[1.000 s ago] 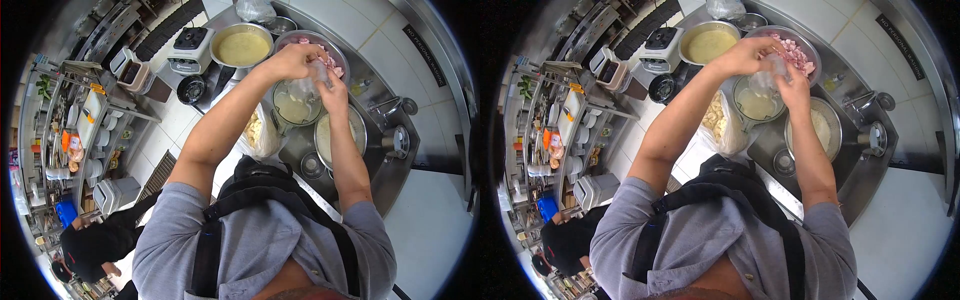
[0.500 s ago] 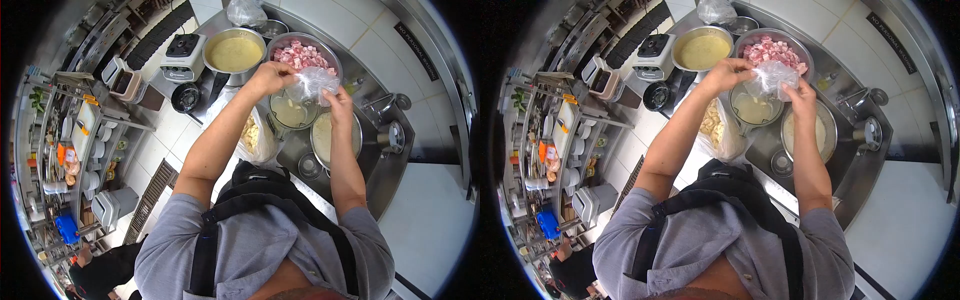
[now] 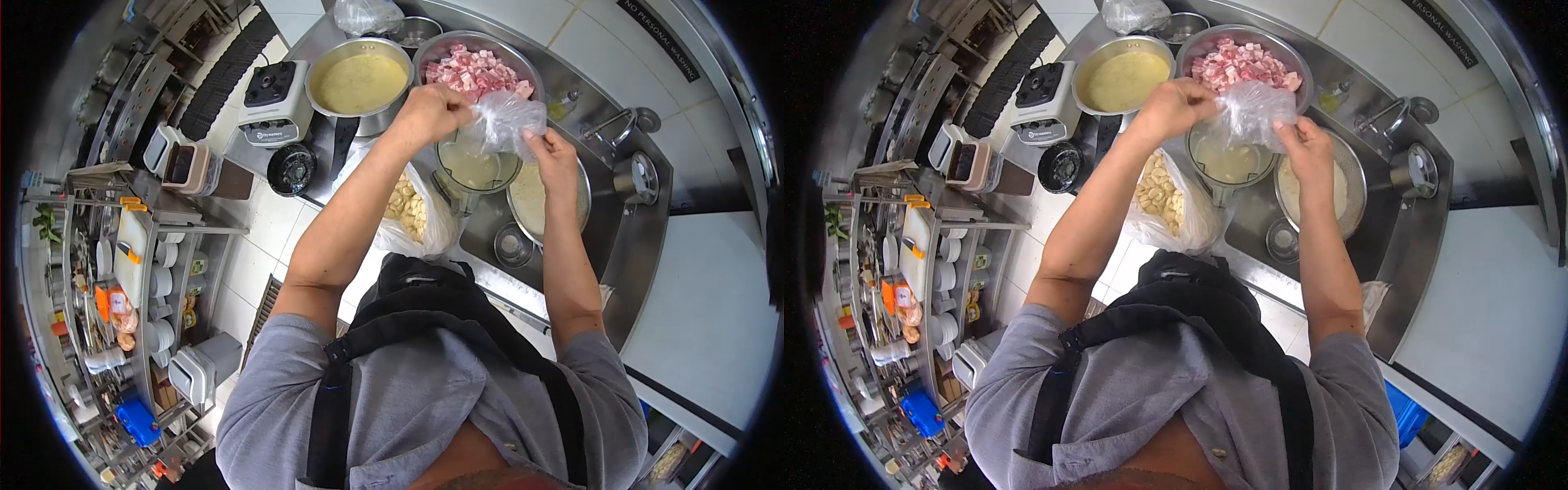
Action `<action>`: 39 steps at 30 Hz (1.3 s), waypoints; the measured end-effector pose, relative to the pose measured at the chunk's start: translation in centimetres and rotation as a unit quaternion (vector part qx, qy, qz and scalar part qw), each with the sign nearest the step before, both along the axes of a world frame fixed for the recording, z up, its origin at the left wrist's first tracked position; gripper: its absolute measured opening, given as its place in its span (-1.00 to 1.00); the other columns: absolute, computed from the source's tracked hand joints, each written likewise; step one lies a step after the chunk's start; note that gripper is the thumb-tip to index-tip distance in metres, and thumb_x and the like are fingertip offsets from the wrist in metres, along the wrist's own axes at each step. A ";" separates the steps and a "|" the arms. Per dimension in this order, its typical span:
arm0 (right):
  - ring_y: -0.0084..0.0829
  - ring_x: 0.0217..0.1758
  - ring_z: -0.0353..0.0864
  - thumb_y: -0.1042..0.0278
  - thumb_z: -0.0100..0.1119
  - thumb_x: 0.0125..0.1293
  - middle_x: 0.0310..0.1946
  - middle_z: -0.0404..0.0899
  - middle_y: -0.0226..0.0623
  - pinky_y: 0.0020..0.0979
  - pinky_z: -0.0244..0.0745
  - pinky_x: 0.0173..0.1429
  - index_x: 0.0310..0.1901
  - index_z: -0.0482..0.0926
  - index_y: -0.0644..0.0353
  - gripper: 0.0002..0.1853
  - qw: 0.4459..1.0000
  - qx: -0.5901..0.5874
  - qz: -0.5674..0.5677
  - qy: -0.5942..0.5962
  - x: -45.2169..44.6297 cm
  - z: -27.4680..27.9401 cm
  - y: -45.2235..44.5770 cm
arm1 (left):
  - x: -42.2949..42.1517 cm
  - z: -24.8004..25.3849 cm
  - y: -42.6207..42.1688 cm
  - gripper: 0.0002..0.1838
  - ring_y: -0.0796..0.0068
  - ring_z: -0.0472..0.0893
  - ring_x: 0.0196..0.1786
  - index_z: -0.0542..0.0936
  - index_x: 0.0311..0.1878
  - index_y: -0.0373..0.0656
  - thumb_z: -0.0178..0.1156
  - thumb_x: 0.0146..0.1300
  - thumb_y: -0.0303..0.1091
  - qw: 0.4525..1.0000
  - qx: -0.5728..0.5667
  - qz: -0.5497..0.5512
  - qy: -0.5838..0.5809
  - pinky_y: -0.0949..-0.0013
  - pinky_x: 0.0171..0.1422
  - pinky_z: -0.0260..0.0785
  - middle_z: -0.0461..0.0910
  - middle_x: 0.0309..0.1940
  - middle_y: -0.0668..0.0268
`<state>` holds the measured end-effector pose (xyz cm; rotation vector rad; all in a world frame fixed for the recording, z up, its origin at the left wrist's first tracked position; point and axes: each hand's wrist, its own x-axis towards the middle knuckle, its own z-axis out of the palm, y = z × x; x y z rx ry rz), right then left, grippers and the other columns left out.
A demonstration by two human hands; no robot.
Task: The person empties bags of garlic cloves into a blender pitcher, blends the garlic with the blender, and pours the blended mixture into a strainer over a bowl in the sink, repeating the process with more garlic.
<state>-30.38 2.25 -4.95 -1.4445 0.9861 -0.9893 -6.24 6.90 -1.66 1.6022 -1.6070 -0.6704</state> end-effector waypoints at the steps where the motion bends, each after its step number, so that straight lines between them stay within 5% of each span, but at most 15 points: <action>1: -0.52 -0.15 0.58 0.46 0.26 0.19 -0.12 0.61 -0.25 -0.53 0.44 -0.08 -0.12 0.60 0.42 -0.74 1.000 -0.008 -0.012 -0.012 -0.1 0.1 0.5 | 0.0 0.6 0.1 -0.77 0.42 0.64 -0.27 0.69 -0.20 -0.15 0.32 0.10 -0.27 1.000 0.007 0.009 0.019 0.39 -0.14 0.46 0.68 -0.35 0.26; 4: -0.52 -0.14 0.57 0.43 0.22 0.23 -0.14 0.61 -0.28 -0.53 0.42 -0.06 -0.14 0.61 0.39 -0.77 0.995 -0.099 -0.026 0.018 0.6 -0.1 0.9 | -0.2 1.7 0.8 -0.76 0.40 0.63 -0.34 0.69 -0.22 -0.16 0.32 0.11 -0.23 0.985 0.056 -0.071 0.149 0.38 -0.19 0.46 0.66 -0.39 0.20; 5: -0.51 -0.13 0.56 0.42 0.20 0.24 -0.14 0.61 -0.29 -0.52 0.41 -0.04 -0.13 0.61 0.37 -0.77 0.982 -0.177 -0.028 0.062 0.6 -0.4 1.3 | -1.1 0.0 0.1 -0.79 0.30 0.63 -0.38 0.69 -0.28 -0.17 0.27 0.15 -0.22 0.969 -0.068 -0.104 -0.213 0.33 -0.23 0.46 0.65 -0.40 0.14; 8: -0.48 -0.10 0.55 0.43 0.17 0.24 -0.15 0.60 -0.29 -0.50 0.39 0.01 -0.12 0.61 0.34 -0.77 0.968 -0.236 -0.049 0.068 0.4 -0.4 0.8 | -1.1 2.9 1.1 -0.80 0.14 0.62 -0.38 0.68 -0.33 -0.16 0.24 0.14 -0.23 0.978 -0.120 -0.075 -0.154 0.25 -0.20 0.47 0.63 -0.41 0.10; 9: -0.45 -0.08 0.55 0.44 0.17 0.21 -0.13 0.60 -0.25 -0.49 0.37 0.05 -0.15 0.61 0.37 -0.78 0.980 -0.185 -0.064 0.037 0.6 0.3 1.4 | -1.0 4.1 1.3 -0.84 0.06 0.63 -0.37 0.69 -0.43 -0.13 0.15 0.02 -0.33 0.995 -0.066 -0.076 -0.002 0.17 -0.15 0.50 0.62 -0.46 0.04; 12: -0.42 -0.03 0.55 0.44 0.18 0.19 -0.08 0.60 -0.22 -0.47 0.37 0.09 -0.15 0.62 0.38 -0.77 0.971 -0.214 -0.051 0.099 0.8 -0.7 1.0 | 0.2 -2.0 -1.2 -0.85 0.04 0.63 -0.41 0.67 -0.47 -0.14 0.15 -0.01 -0.33 0.963 -0.146 -0.074 -0.213 0.14 -0.15 0.51 0.61 -0.51 0.05; 13: -0.40 0.02 0.55 0.44 0.18 0.19 -0.04 0.59 -0.20 -0.47 0.36 0.13 -0.12 0.61 0.36 -0.75 0.971 -0.203 -0.077 0.100 0.2 -1.5 0.5 | -0.5 0.7 0.2 -0.82 0.04 0.64 -0.36 0.67 -0.46 -0.14 0.13 0.01 -0.30 0.984 -0.113 -0.073 -0.118 0.11 -0.08 0.51 0.62 -0.47 0.04; 18: -0.42 -0.09 0.57 0.42 0.20 0.20 -0.14 0.63 -0.23 -0.48 0.40 0.03 -0.10 0.61 0.35 -0.74 0.963 -0.249 -0.069 0.080 0.7 -0.4 -0.2 | 0.8 0.0 -1.6 -0.79 0.16 0.66 -0.27 0.68 -0.35 -0.14 0.17 0.10 -0.23 0.976 -0.095 0.000 -0.194 0.24 -0.12 0.50 0.66 -0.36 0.12; 21: -0.52 -0.35 0.59 0.41 0.15 0.28 -0.36 0.65 -0.32 -0.53 0.44 -0.22 -0.13 0.62 0.36 -0.78 0.985 -0.117 -0.120 -0.027 0.7 0.3 0.4 | 1.2 0.5 -1.3 -0.78 0.39 0.62 -0.19 0.58 -0.20 -0.19 0.10 0.23 -0.24 0.988 0.081 -0.013 0.132 0.31 -0.09 0.46 0.64 -0.32 0.27; 22: -0.52 -0.35 0.59 0.41 0.15 0.28 -0.36 0.65 -0.32 -0.53 0.44 -0.22 -0.13 0.62 0.36 -0.78 0.983 -0.130 -0.122 -0.036 0.8 0.9 -0.4 | 1.6 1.0 -1.8 -0.78 0.39 0.62 -0.19 0.58 -0.20 -0.19 0.10 0.23 -0.24 0.990 0.067 -0.015 0.123 0.31 -0.09 0.46 0.64 -0.32 0.27; 24: -0.59 -0.45 0.54 0.44 0.11 0.30 -0.40 0.62 -0.36 -0.53 0.40 -0.38 -0.19 0.62 0.34 -0.83 0.995 -0.009 -0.094 -0.042 0.5 1.1 -0.4 | 1.8 1.2 -1.3 -0.72 0.30 0.60 -0.08 0.46 -0.05 -0.19 0.06 0.30 -0.22 0.926 0.123 -0.021 0.357 0.25 0.01 0.44 0.60 -0.16 0.22; 25: -0.59 -0.45 0.54 0.44 0.11 0.30 -0.40 0.62 -0.36 -0.53 0.40 -0.38 -0.19 0.62 0.34 -0.83 0.994 -0.014 -0.095 -0.047 0.7 1.0 -0.6 | 1.7 1.6 -0.9 -0.47 0.20 0.58 -0.08 0.33 0.23 -0.21 0.09 0.30 -0.11 0.882 0.134 -0.051 0.448 0.22 -0.01 0.45 0.57 -0.08 0.14; 32: -0.62 -0.46 0.51 0.45 0.11 0.29 -0.43 0.60 -0.41 -0.55 0.38 -0.37 -0.23 0.56 0.27 -0.90 0.987 0.053 -0.048 -0.146 3.6 0.8 0.2 | -3.2 1.8 0.5 -0.30 0.33 0.53 0.05 0.15 0.40 -0.20 0.19 0.24 -0.27 0.914 0.176 -0.111 0.348 0.33 0.04 0.44 0.47 0.10 0.13; 36: -0.52 -0.26 0.58 0.49 0.20 0.20 -0.31 0.61 -0.30 -0.55 0.41 -0.14 -0.26 0.54 0.37 -0.88 0.991 -0.132 -0.001 0.011 4.7 1.9 3.0 | -4.1 2.0 2.5 -0.36 0.39 0.54 0.01 0.26 0.36 -0.21 0.20 0.20 -0.41 0.912 0.110 -0.022 0.395 0.37 0.03 0.43 0.51 0.06 0.12; 39: -0.44 -0.18 0.59 0.59 0.20 0.16 -0.21 0.60 -0.20 -0.48 0.44 -0.05 -0.17 0.57 0.41 -0.81 0.946 -0.306 0.087 0.058 5.1 3.8 4.5 | -1.7 2.4 6.0 -0.52 0.43 0.55 0.00 0.50 0.17 -0.21 0.20 0.12 -0.56 0.964 -0.032 0.061 0.258 0.37 0.09 0.42 0.57 0.01 0.20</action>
